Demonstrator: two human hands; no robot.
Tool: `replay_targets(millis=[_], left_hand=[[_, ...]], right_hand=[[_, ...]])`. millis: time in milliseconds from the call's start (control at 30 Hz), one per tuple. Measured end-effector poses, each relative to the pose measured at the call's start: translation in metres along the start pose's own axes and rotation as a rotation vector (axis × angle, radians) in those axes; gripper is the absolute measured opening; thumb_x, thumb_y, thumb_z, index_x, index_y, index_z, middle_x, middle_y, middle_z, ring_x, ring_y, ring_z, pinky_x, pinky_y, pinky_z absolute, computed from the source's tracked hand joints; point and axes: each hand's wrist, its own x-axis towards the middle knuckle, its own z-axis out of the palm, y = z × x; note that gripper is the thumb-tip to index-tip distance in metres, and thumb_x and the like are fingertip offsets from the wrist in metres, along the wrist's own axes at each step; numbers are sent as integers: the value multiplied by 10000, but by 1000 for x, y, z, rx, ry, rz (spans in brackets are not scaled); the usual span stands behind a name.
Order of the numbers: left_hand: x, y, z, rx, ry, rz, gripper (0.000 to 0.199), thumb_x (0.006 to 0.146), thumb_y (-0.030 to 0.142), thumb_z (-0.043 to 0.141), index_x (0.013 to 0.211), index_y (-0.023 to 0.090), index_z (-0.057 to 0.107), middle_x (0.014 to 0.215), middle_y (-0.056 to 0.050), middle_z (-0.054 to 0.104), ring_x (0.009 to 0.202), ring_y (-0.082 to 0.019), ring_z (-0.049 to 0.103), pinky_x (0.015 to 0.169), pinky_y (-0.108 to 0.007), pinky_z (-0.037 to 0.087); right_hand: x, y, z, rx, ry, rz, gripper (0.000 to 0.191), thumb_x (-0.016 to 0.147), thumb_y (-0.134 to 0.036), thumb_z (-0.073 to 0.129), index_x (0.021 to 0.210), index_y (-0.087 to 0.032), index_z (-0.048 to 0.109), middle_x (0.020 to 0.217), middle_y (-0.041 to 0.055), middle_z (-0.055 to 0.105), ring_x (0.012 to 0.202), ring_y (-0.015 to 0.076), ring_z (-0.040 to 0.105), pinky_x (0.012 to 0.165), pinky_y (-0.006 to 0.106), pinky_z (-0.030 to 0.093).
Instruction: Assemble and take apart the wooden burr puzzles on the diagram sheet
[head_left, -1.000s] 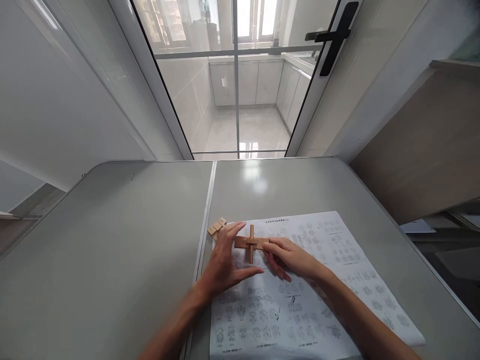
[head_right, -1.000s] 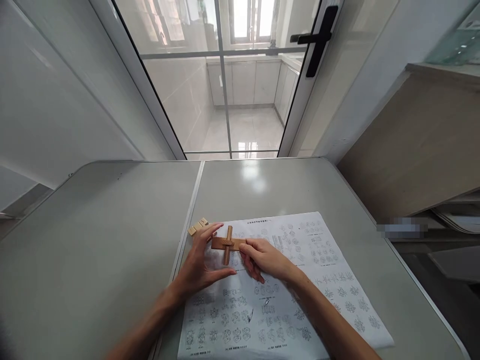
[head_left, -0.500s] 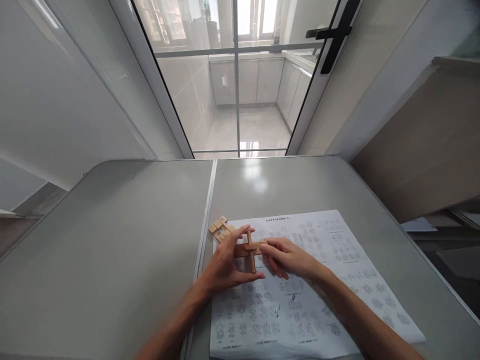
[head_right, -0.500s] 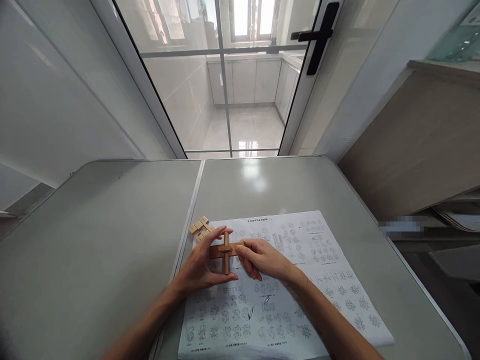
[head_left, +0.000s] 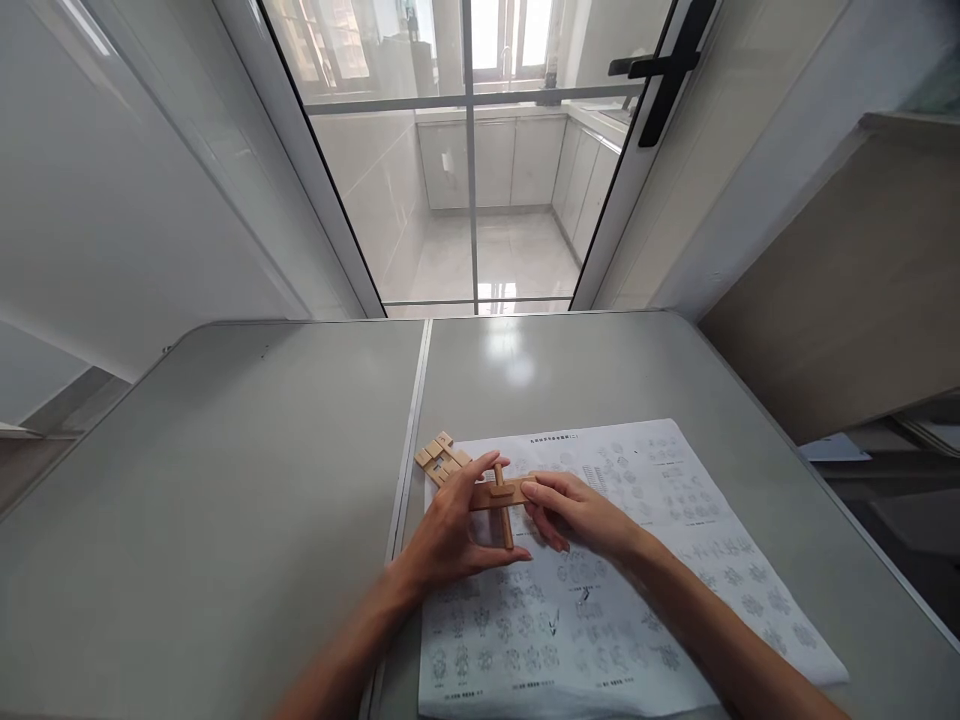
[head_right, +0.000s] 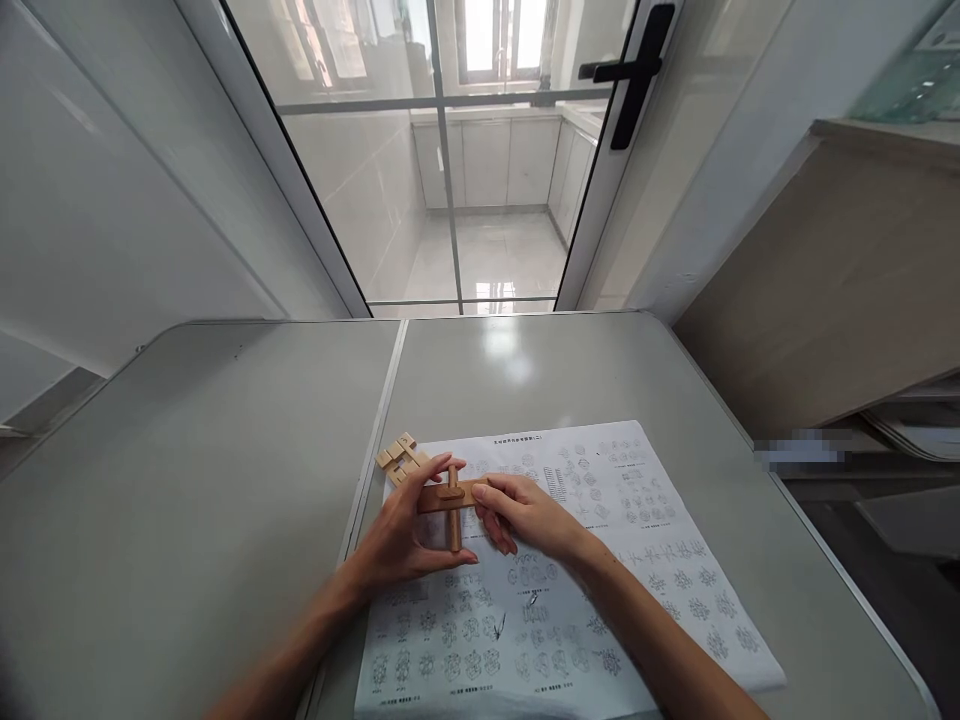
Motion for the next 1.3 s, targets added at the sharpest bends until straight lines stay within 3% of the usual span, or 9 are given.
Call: replay_targets(millis=[133, 300, 467, 600, 700, 900, 1100, 1200, 1300], left_hand=[[-2, -3, 4, -19, 34, 31, 1234, 690, 507, 981, 1632, 322, 205, 1485, -175, 597, 1359, -361, 616, 1139, -556, 508], [-5, -3, 5, -33, 82, 29, 1233, 672, 487, 996, 1605, 323, 207, 1475, -177, 557, 1344, -365, 615, 1121, -558, 521], [-3, -1, 5, -13, 144, 17, 1223, 664, 545, 984, 1594, 302, 228, 1497, -180, 538, 1354, -367, 611, 1091, -547, 549], [-1, 1, 5, -4, 185, 28, 1133, 691, 557, 965, 1561, 305, 285, 1486, -165, 555, 1341, -344, 624, 1070, -527, 567], [-1, 1, 4, 25, 193, 17, 1114, 696, 577, 954, 1558, 294, 308, 1492, -171, 549, 1341, -350, 624, 1072, -531, 572], [-4, -2, 2, 47, 186, 47, 1088, 731, 563, 939, 1574, 297, 304, 1507, -184, 549, 1355, -364, 626, 1100, -558, 560], [-3, 10, -13, 100, 205, 53, 1091, 753, 517, 937, 1597, 296, 282, 1499, -171, 576, 1375, -365, 611, 1162, -580, 509], [-13, 17, -27, 146, 222, 63, 1060, 745, 507, 943, 1579, 295, 324, 1504, -166, 574, 1419, -383, 563, 1174, -577, 484], [-30, 17, -37, 175, 247, -1, 1071, 721, 515, 958, 1563, 295, 335, 1464, -154, 600, 1322, -362, 621, 1113, -548, 523]], right_hand=[[0, 3, -2, 37, -14, -22, 453, 1043, -586, 559, 773, -223, 546, 479, -56, 543, 438, 120, 455, 492, 262, 350], [-4, 3, -6, 134, -9, -60, 456, 1014, -621, 586, 811, -213, 591, 510, -43, 531, 436, 126, 430, 508, 292, 365], [-6, -5, -6, 131, 251, -146, 472, 1008, -662, 574, 817, -231, 568, 567, -31, 491, 484, 146, 391, 512, 316, 355], [-3, -6, -3, -97, 456, -163, 470, 1040, -656, 548, 818, -242, 565, 614, -16, 514, 575, 179, 448, 590, 326, 395], [-1, -1, 0, -277, 508, -166, 474, 1053, -663, 511, 823, -252, 556, 612, -16, 533, 566, 189, 466, 582, 329, 379], [2, 11, -2, -548, 445, -211, 416, 1079, -556, 501, 802, -248, 537, 626, -20, 558, 560, 178, 474, 583, 310, 358], [1, 11, -1, -627, 388, -216, 406, 1083, -481, 506, 752, -252, 453, 626, -19, 551, 562, 172, 460, 586, 309, 341], [0, 6, 8, -607, 270, -171, 392, 1095, -459, 484, 764, -249, 469, 639, -14, 600, 560, 170, 508, 591, 304, 377], [2, 0, 25, -597, 136, -145, 374, 1086, -433, 510, 762, -245, 494, 642, -12, 633, 554, 168, 544, 583, 295, 393]])
